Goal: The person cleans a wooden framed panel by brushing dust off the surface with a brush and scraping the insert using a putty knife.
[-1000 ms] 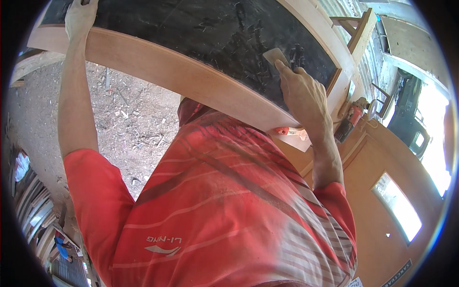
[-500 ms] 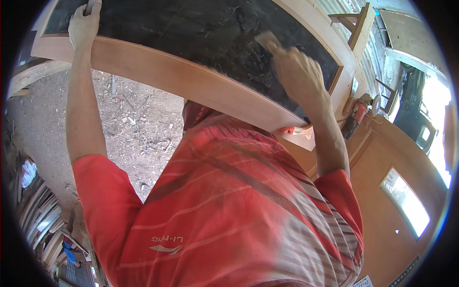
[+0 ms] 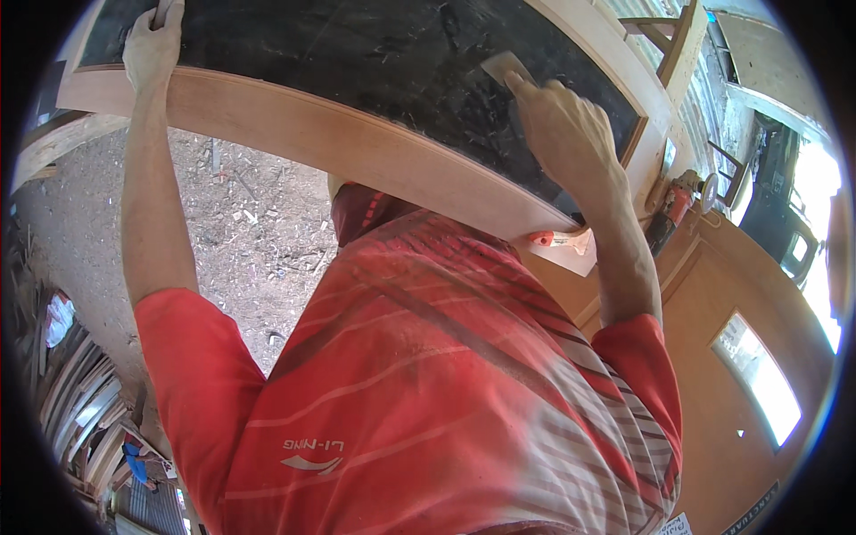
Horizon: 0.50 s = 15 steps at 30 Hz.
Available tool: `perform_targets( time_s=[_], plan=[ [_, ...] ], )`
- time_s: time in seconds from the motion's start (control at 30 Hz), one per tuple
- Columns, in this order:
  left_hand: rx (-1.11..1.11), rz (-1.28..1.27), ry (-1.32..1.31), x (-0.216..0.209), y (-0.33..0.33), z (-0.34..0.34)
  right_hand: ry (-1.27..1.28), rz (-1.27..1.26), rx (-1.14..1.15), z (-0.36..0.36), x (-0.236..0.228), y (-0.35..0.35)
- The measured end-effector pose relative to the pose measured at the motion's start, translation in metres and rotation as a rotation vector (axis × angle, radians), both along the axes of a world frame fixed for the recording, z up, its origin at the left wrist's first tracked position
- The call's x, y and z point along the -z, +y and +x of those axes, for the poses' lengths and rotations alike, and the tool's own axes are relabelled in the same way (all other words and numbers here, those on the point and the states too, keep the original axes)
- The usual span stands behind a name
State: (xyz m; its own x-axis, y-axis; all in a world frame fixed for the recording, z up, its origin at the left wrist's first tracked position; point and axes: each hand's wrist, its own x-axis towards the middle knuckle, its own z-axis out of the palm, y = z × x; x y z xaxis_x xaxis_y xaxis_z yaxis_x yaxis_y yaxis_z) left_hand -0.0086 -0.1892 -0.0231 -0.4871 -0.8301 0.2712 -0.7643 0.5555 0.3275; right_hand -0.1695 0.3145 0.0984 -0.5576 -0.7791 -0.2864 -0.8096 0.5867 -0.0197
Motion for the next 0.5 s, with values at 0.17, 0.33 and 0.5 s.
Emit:
perform_targets(
  time_s=[0.17,0.33,0.5],
  plan=[
    [0.012,-0.009,-0.002,-0.010,0.009,-0.006,-0.024,0.055,0.029,0.002,-0.004,0.005],
    [0.113,-0.002,0.024,0.002,-0.004,0.006,-0.005,-0.140,0.161,-0.020,0.020,-0.006],
    [0.155,0.003,0.029,-0.016,0.020,0.002,-0.134,-0.419,0.503,-0.007,-0.003,0.057]
  ],
)
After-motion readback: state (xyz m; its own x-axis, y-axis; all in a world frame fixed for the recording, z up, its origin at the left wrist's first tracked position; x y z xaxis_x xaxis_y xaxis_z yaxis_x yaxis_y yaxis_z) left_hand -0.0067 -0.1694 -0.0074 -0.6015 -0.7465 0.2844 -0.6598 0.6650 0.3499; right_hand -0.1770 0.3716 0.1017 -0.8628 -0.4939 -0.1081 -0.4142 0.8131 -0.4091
